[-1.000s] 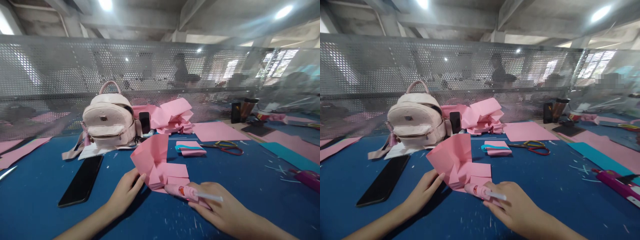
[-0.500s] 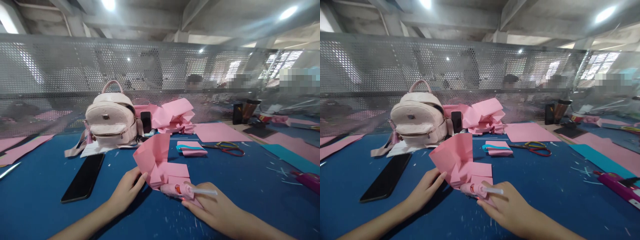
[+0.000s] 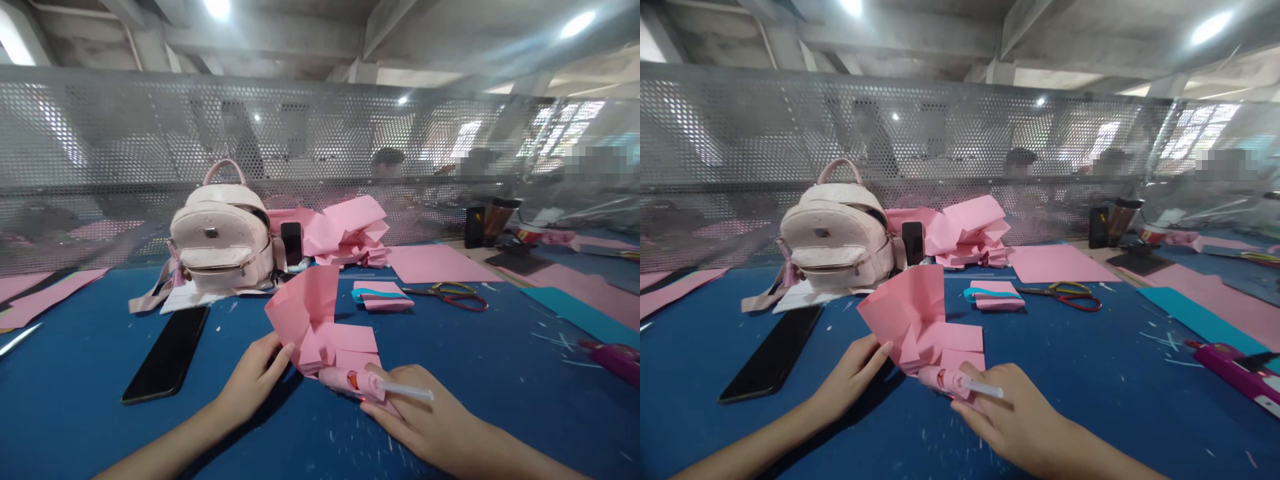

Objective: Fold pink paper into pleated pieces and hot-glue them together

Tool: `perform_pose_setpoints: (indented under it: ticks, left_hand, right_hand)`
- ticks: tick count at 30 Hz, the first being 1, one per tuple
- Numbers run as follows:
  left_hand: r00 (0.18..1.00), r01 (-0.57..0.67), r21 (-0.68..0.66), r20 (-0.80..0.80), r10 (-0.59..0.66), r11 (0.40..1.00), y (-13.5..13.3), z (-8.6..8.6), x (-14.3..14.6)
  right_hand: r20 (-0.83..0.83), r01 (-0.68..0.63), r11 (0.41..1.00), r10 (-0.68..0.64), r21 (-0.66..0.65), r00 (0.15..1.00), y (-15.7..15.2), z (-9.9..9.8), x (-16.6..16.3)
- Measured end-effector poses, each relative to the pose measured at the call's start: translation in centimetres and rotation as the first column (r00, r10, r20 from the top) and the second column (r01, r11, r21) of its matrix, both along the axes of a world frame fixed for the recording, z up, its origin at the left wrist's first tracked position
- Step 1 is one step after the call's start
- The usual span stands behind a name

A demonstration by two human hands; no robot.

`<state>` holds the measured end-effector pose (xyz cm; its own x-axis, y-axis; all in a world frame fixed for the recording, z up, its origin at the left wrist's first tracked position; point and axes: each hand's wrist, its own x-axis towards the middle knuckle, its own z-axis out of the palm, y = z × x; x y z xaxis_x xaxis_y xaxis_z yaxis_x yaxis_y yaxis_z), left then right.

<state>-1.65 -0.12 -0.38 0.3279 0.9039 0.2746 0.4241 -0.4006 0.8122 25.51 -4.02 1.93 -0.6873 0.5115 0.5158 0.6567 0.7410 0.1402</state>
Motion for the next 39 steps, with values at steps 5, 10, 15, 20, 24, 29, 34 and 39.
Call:
perform_pose_setpoints:
  ticks: [5,10,15,20,24,29,34,39]
  left_hand:
    - [1.0,0.003,-0.005,-0.001,-0.003,1.0,0.0,0.0,0.0]
    - [1.0,0.002,-0.005,-0.007,-0.002,1.0,-0.1,0.0,0.0]
    - [1.0,-0.023,0.01,-0.016,0.023,1.0,-0.1,-0.1,0.0]
    - [0.999,-0.029,0.025,-0.023,0.03,0.999,0.0,-0.3,0.0]
    - [0.999,-0.029,0.023,-0.028,0.029,0.999,0.1,-0.5,0.0]
    - [0.997,-0.071,0.035,-0.032,0.072,0.997,0.2,-0.8,-0.4]
    - [0.989,-0.138,0.066,-0.044,0.141,0.988,0.2,-1.1,-0.5]
    - [0.985,-0.103,0.071,-0.129,0.112,0.992,0.5,-1.6,-0.4]
  right_hand:
    - [0.03,-0.023,0.999,0.022,0.04,0.999,0.0,-0.3,0.4]
    - [0.046,-0.011,1.0,0.01,0.016,0.999,0.0,-0.8,0.6]
    - [0.044,0.033,0.999,-0.034,0.033,0.998,-0.2,-0.7,0.3]
    - [0.125,0.115,0.964,-0.087,-0.241,0.988,-0.3,-0.3,0.3]
    - [0.103,0.107,0.978,-0.09,-0.179,0.991,-0.1,-0.7,0.6]
    - [0.019,0.11,0.943,-0.11,-0.314,0.994,0.3,-0.9,1.3]
    - [0.038,0.214,0.775,-0.239,-0.594,0.97,0.7,0.7,0.9]
    - [0.05,0.202,0.713,-0.228,-0.672,0.972,0.9,1.3,0.1]
